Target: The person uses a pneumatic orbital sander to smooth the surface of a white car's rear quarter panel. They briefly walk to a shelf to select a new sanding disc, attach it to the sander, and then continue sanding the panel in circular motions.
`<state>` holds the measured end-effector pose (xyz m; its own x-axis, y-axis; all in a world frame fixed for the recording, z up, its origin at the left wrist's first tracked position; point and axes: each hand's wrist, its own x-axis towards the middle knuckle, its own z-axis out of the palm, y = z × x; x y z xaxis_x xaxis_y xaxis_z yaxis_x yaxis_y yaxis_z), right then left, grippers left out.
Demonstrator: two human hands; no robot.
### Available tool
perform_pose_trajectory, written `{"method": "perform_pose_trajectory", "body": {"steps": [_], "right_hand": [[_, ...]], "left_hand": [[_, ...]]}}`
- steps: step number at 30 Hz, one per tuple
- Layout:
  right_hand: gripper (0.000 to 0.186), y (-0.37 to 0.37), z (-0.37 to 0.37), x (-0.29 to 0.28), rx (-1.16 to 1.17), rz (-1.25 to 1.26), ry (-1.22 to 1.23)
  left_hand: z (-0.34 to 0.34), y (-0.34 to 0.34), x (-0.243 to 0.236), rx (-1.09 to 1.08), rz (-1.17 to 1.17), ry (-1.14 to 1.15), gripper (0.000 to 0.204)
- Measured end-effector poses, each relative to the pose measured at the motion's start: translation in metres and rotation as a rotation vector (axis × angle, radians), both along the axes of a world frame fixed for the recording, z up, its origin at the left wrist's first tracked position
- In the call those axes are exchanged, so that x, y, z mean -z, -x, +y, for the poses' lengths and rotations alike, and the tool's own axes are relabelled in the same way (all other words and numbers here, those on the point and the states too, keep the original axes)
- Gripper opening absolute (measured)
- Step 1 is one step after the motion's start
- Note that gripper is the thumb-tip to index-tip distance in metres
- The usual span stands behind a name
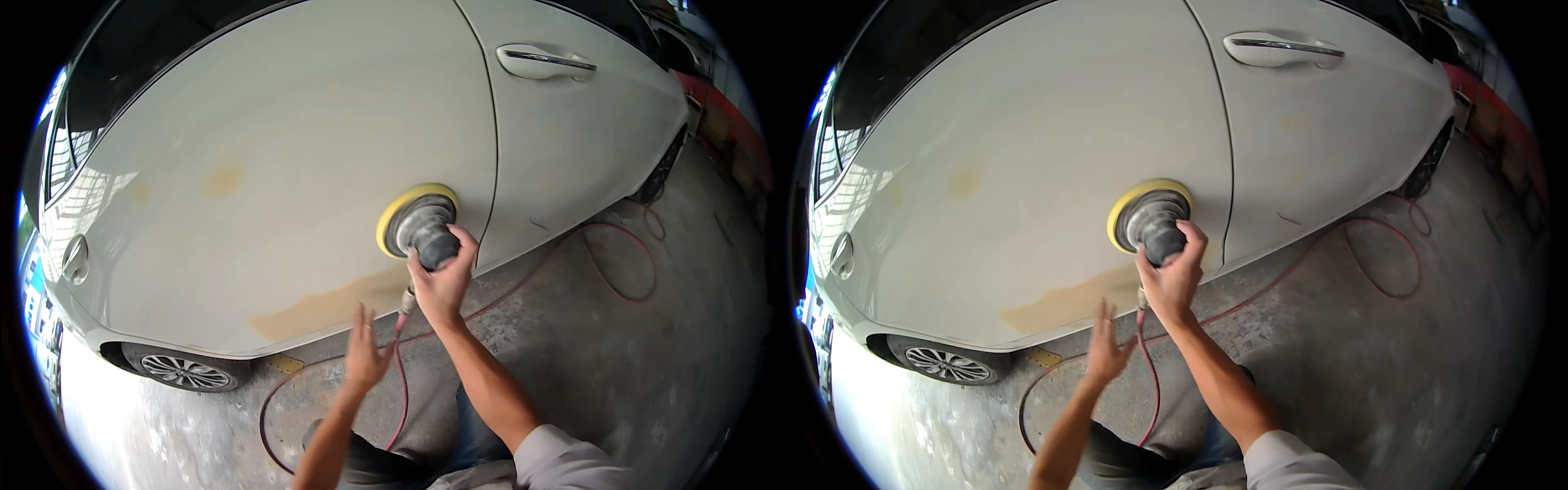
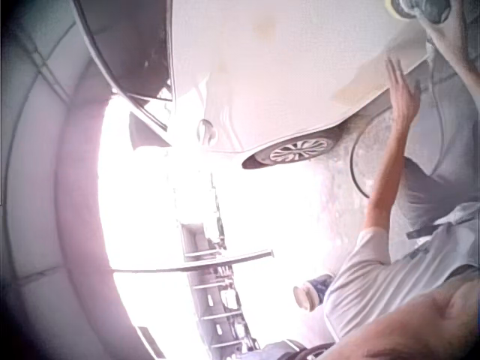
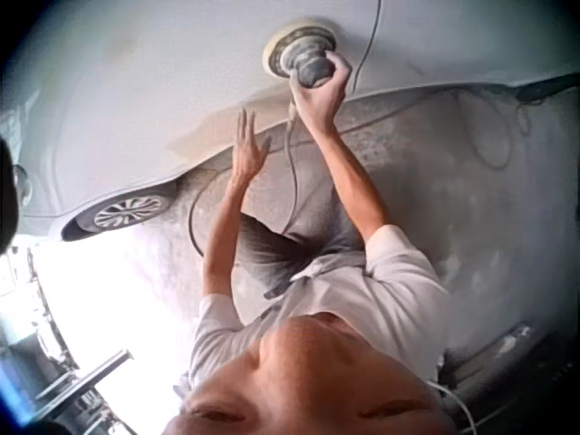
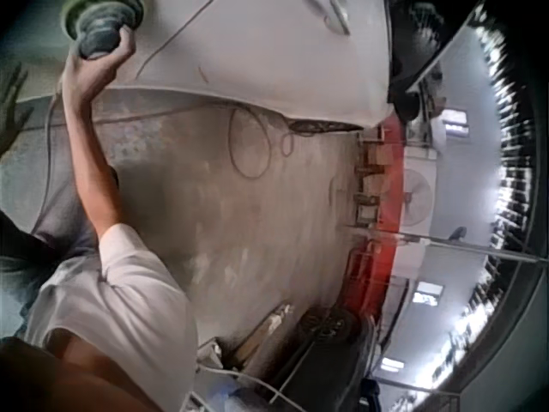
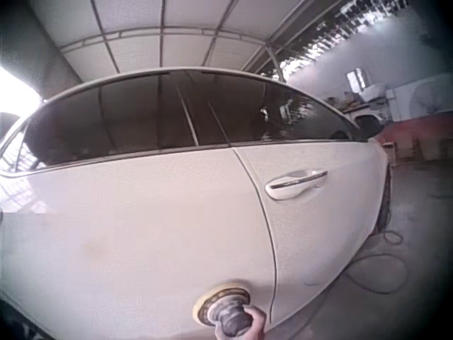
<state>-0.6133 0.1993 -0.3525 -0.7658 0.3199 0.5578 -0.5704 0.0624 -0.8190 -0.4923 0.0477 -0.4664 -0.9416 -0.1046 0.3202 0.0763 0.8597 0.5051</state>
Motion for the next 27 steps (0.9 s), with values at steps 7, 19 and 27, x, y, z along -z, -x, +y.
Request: {"method": "perform_pose_trajectory", "body": {"steps": [7, 19, 27], "right_hand": [[0.062, 0.029, 0.018, -0.072, 0.120, 0.176, -0.406], [0.068, 0.028, 0.015, -0.044, 0.023, 0.283, -0.520], [0.062, 0.031, 0.029, -0.038, 0.089, 0.235, -0.492]], "left_hand": [[0.085, 0.055, 0.022, 0.116, -0.101, -0.483, 0.051], [0.154, 0.024, 0.055, 0.052, -0.152, -0.858, 0.032], [0.135, -0.012, 0.047, -0.031, -0.473, -0.800, 0.033]]}}
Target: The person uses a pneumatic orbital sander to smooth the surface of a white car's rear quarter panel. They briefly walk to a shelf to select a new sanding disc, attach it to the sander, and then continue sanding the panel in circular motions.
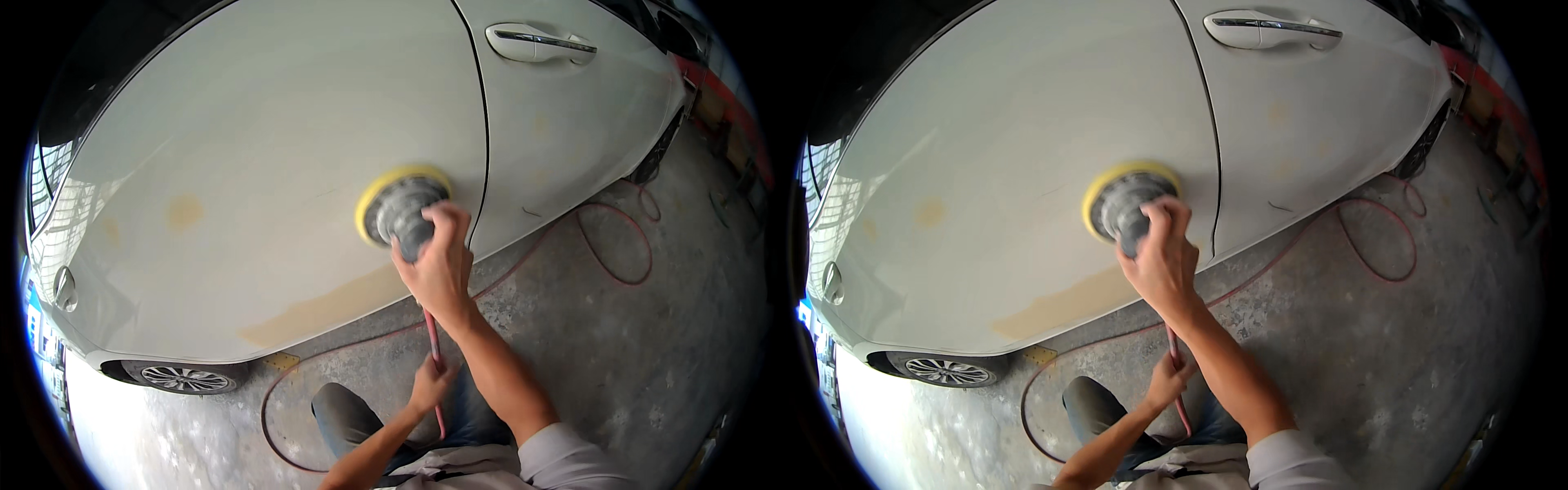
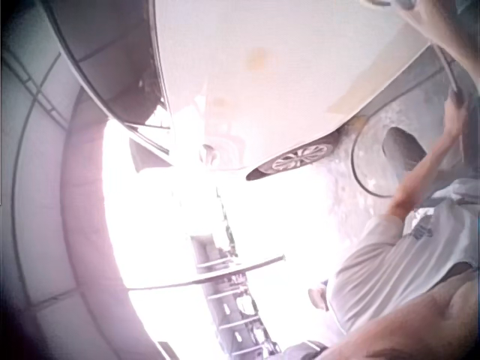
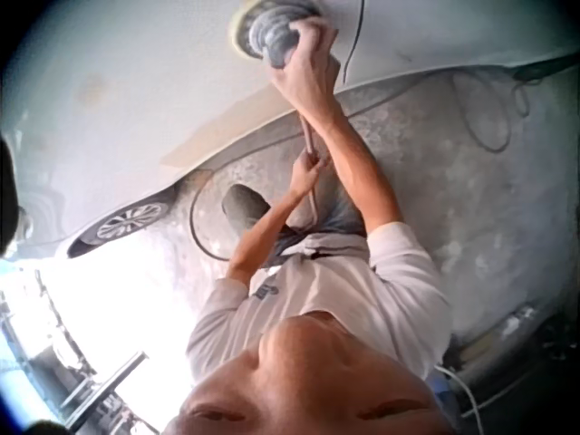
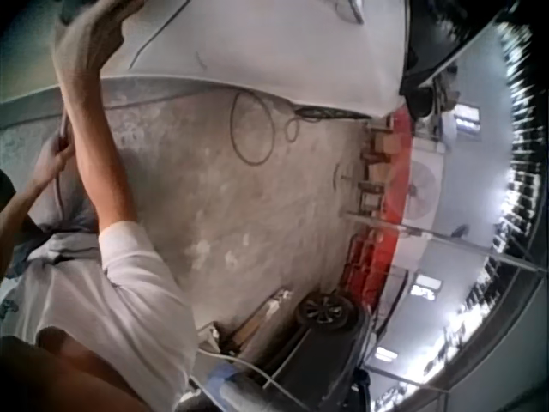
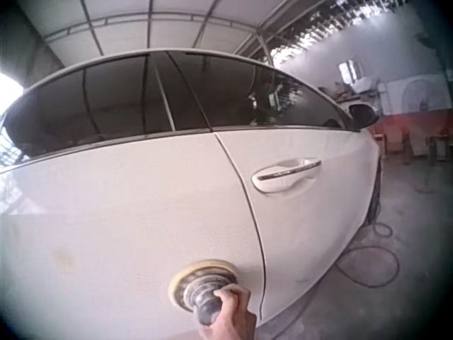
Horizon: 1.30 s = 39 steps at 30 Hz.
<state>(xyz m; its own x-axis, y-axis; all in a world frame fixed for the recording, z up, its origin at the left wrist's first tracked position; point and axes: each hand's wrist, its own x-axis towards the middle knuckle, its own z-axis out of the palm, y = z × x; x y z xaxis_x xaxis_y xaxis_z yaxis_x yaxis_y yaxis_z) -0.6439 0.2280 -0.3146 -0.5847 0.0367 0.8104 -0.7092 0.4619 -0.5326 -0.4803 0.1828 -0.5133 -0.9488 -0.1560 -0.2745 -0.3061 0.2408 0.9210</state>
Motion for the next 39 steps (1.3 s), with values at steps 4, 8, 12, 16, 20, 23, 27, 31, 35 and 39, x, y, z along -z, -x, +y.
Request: {"method": "perform_pose_trajectory", "body": {"steps": [4, 8, 12, 16, 20, 23, 27, 31, 35, 39], "right_hand": [[0.059, -0.001, 0.003, -0.016, -0.014, -0.046, -0.029], [0.058, 0.015, 0.008, -0.047, -0.023, -0.059, 0.088], [0.059, 0.012, 0.019, 0.028, 0.049, -0.061, 0.118], [0.059, 0.018, 0.036, 0.002, 0.048, -0.115, 0.145], [0.059, 0.031, 0.053, -0.031, 0.083, -0.134, 0.155], [0.060, 0.026, 0.049, 0.003, 0.065, -0.170, 0.157], [0.058, 0.023, 0.059, -0.001, 0.051, -0.217, 0.124], [0.056, 0.039, 0.058, -0.073, 0.041, -0.089, 0.021], [0.056, 0.049, 0.058, -0.133, 0.059, -0.037, -0.044], [0.057, 0.051, 0.056, -0.123, 0.082, 0.017, -0.059]], "left_hand": [[0.008, -0.002, -0.027, 0.069, 0.042, 0.102, 0.036], [-0.001, 0.019, -0.074, -0.023, 0.073, 0.081, 0.035], [-0.006, -0.014, -0.006, -0.010, -0.008, 0.061, 0.034], [-0.002, -0.013, -0.010, 0.038, 0.104, 0.117, 0.034], [0.008, 0.010, -0.050, 0.050, 0.118, 0.102, 0.033], [0.003, -0.005, -0.026, 0.051, 0.041, 0.060, 0.032], [0.015, -0.006, -0.041, 0.109, 0.027, 0.082, 0.033], [0.022, 0.016, -0.089, 0.135, 0.126, 0.072, 0.032], [0.027, 0.031, -0.135, 0.175, 0.190, -0.017, 0.032], [0.029, 0.027, -0.126, 0.164, 0.147, -0.105, 0.032]]}}
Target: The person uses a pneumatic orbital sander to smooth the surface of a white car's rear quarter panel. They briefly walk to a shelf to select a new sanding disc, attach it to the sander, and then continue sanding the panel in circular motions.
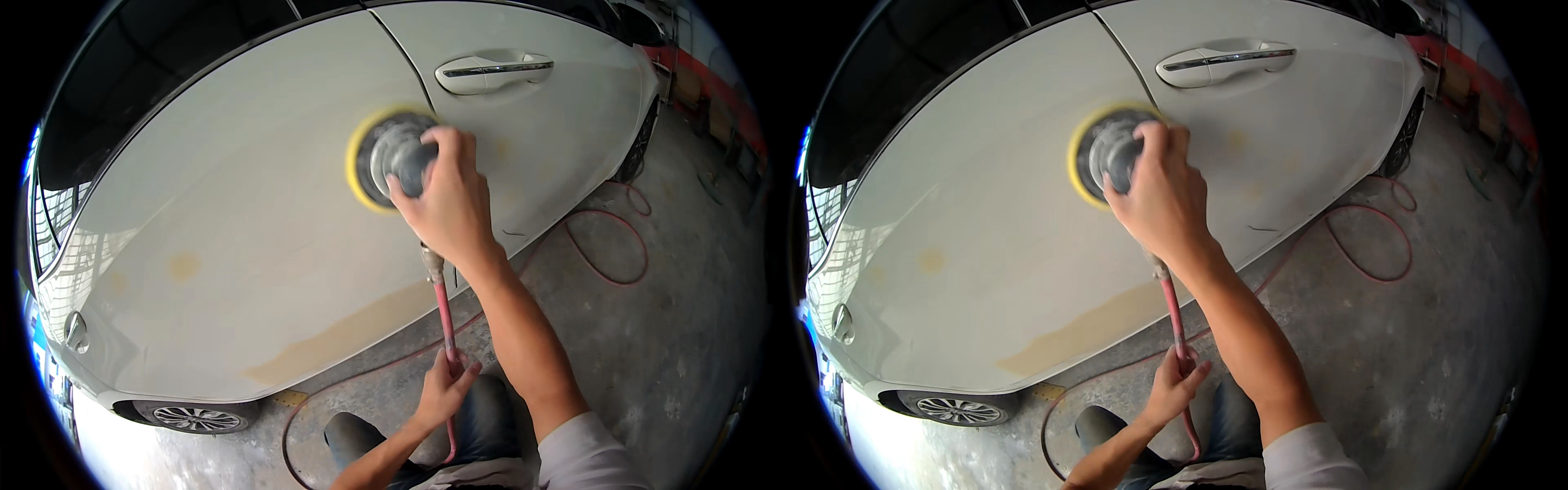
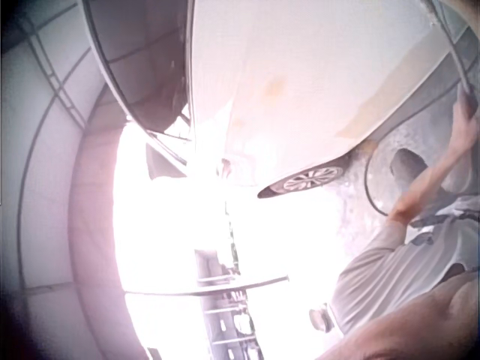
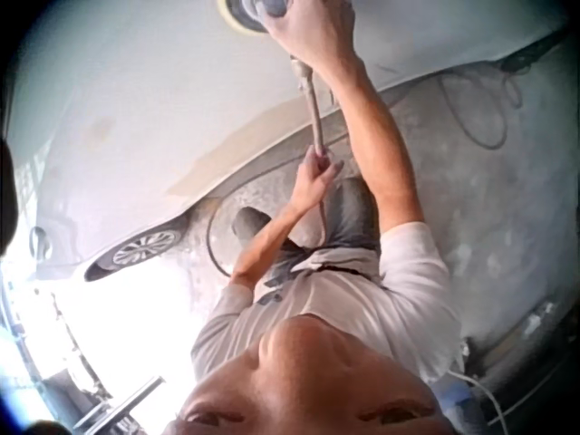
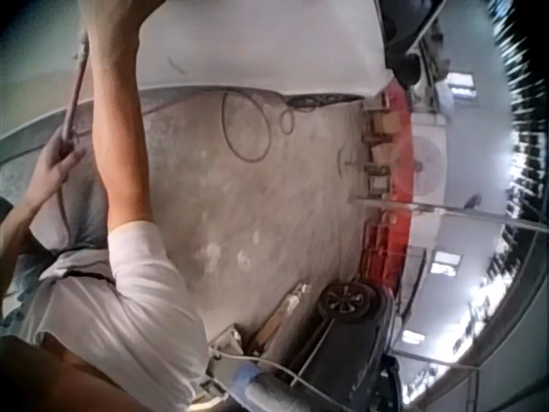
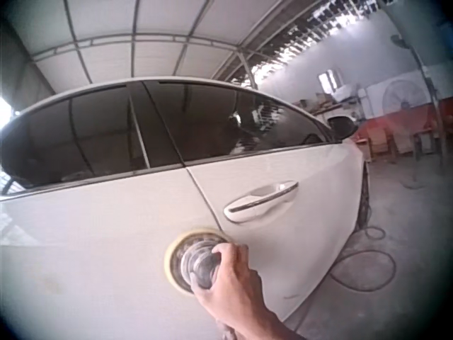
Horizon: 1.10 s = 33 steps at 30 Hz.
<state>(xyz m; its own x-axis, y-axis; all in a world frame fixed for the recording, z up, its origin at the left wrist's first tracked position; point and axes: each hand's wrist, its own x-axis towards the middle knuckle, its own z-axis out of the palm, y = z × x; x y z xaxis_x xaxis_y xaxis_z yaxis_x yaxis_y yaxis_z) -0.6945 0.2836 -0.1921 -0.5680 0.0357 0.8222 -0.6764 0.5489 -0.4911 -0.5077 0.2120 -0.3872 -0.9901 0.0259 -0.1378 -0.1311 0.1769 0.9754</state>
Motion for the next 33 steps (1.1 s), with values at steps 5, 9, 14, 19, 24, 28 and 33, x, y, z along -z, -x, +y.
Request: {"method": "perform_pose_trajectory", "body": {"steps": [5, 9, 14, 19, 24, 28, 33], "right_hand": [[0.055, -0.012, 0.002, 0.003, -0.025, -0.089, 0.034], [0.056, 0.000, -0.007, -0.035, 0.000, -0.041, 0.012], [0.058, -0.025, -0.029, 0.035, -0.107, 0.010, -0.050], [0.057, -0.029, -0.035, 0.038, -0.113, 0.080, -0.109], [0.060, -0.019, -0.052, -0.031, -0.071, 0.161, -0.086], [0.061, -0.039, -0.063, 0.024, -0.090, 0.143, -0.191], [0.058, -0.031, -0.057, 0.020, -0.131, 0.091, -0.112]], "left_hand": [[-0.003, -0.004, 0.002, 0.015, 0.029, 0.040, 0.031], [-0.005, 0.016, -0.027, -0.027, 0.116, 0.006, 0.031], [-0.004, -0.001, 0.036, -0.060, -0.017, -0.033, 0.030], [-0.003, -0.008, 0.044, -0.048, 0.024, 0.008, 0.030], [-0.018, 0.010, -0.023, -0.103, 0.031, -0.099, 0.031], [-0.008, -0.002, 0.031, -0.122, -0.028, -0.073, 0.034], [-0.014, -0.003, 0.011, -0.105, -0.013, 0.009, 0.033]]}}
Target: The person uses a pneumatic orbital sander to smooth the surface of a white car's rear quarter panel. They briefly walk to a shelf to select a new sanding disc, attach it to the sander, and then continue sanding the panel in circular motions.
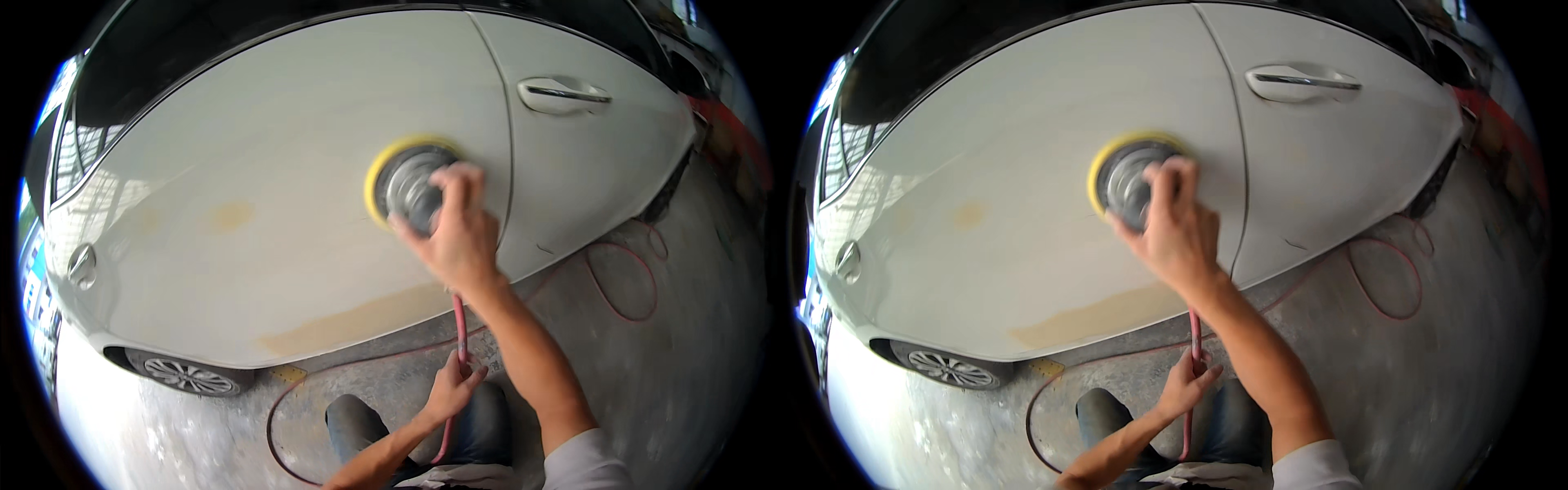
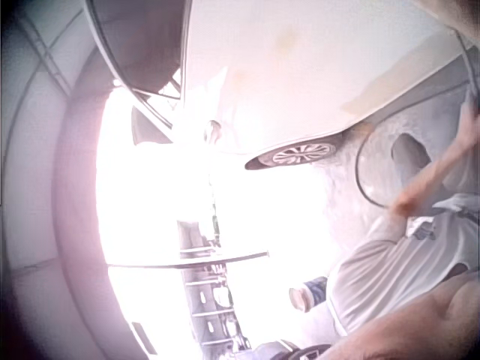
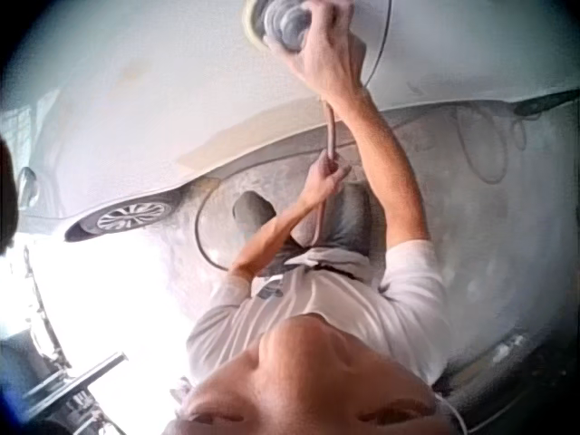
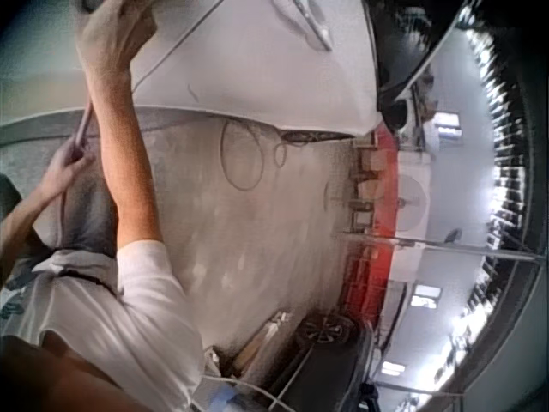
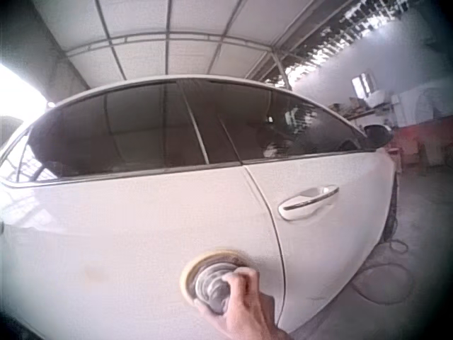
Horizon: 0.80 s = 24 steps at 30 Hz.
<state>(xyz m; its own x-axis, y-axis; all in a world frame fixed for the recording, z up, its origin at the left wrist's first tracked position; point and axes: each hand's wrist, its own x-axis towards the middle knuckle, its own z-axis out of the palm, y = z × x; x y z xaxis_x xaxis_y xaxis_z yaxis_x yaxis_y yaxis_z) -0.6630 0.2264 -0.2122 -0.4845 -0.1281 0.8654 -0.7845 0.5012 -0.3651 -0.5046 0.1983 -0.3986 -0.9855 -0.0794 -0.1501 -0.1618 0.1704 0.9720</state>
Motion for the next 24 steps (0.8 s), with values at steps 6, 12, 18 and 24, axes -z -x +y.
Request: {"method": "perform_pose_trajectory", "body": {"steps": [6, 12, 18, 24], "right_hand": [[0.051, 0.003, -0.027, -0.056, -0.045, 0.179, -0.021], [0.052, -0.011, -0.025, 0.024, -0.121, 0.142, -0.088], [0.047, -0.003, -0.040, -0.044, 0.036, 0.141, 0.002], [0.050, -0.074, -0.174, -0.064, -0.149, 0.365, -0.242]], "left_hand": [[-0.003, 0.011, -0.028, -0.092, 0.125, -0.071, 0.032], [0.018, 0.001, 0.036, -0.167, 0.145, -0.028, 0.038], [-0.028, -0.013, -0.024, -0.124, 0.217, -0.034, 0.035], [-0.079, -0.052, -0.050, -0.271, 0.263, -0.091, 0.031]]}}
